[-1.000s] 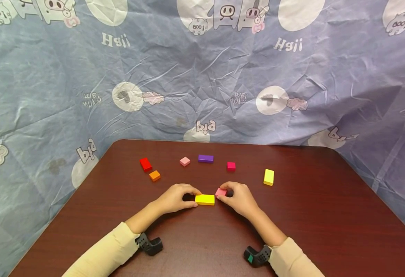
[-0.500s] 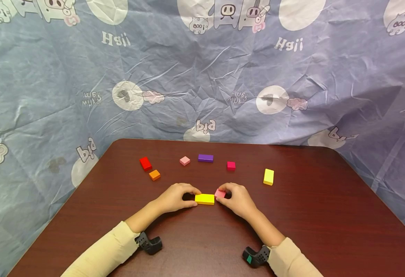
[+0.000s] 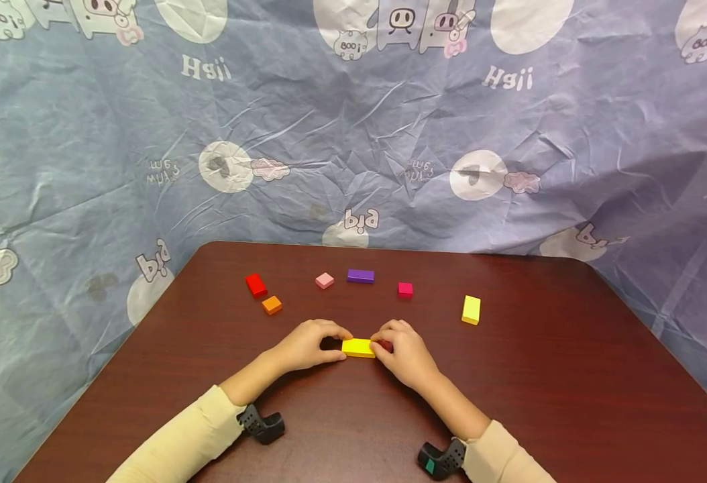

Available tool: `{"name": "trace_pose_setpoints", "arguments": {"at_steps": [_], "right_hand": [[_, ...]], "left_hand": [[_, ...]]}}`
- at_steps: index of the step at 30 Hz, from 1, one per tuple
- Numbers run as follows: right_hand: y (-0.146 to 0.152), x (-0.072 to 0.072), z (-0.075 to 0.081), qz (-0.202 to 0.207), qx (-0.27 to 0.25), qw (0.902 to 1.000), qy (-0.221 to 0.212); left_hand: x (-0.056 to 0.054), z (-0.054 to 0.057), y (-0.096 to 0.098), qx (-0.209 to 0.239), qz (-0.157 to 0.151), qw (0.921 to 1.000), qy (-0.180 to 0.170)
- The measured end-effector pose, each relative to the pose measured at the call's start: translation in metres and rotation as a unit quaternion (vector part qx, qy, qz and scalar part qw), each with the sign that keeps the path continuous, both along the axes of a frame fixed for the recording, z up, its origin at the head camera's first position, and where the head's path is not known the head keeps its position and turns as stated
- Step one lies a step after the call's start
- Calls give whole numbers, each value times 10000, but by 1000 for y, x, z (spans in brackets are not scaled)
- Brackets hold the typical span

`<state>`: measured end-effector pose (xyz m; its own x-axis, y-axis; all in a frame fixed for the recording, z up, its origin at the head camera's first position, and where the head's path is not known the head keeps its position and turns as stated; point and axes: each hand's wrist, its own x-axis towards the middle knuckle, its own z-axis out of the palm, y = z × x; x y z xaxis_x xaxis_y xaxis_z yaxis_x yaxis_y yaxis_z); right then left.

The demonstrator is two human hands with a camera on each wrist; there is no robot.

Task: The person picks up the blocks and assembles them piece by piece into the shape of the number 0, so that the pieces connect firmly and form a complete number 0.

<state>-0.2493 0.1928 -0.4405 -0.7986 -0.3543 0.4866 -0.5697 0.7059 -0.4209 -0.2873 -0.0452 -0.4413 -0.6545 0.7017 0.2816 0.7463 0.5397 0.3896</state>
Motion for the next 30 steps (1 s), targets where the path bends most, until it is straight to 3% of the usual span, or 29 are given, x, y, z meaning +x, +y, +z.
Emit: {"name": "trace_pose_setpoints", "arguments": {"at_steps": [7, 10, 13, 16, 21, 26, 30], "right_hand": [[-2, 1, -1, -45, 56, 10000, 63], [-2, 1, -1, -57, 64, 10000, 47], [-2, 1, -1, -57, 52, 10000, 49], [-2, 1, -1, -53, 36, 10000, 59], [-2, 1, 0, -50, 36, 10000, 67], [-1, 0, 0, -23, 56, 9999, 94], [-1, 0, -1, -29, 46, 10000, 61]], "left_hand": [[0, 3, -2, -29, -102, 9999, -95], [-4, 9, -9, 17, 13, 9999, -126], [-10, 18, -22, 118, 374, 9992, -40], [-18, 27, -41, 152, 822, 9961, 299], [-31, 35, -74, 18, 1596, 9835, 853], [-40, 32, -96, -112, 2122, 9757, 539], [-45, 23, -104, -232, 2299, 9725, 303]]}}
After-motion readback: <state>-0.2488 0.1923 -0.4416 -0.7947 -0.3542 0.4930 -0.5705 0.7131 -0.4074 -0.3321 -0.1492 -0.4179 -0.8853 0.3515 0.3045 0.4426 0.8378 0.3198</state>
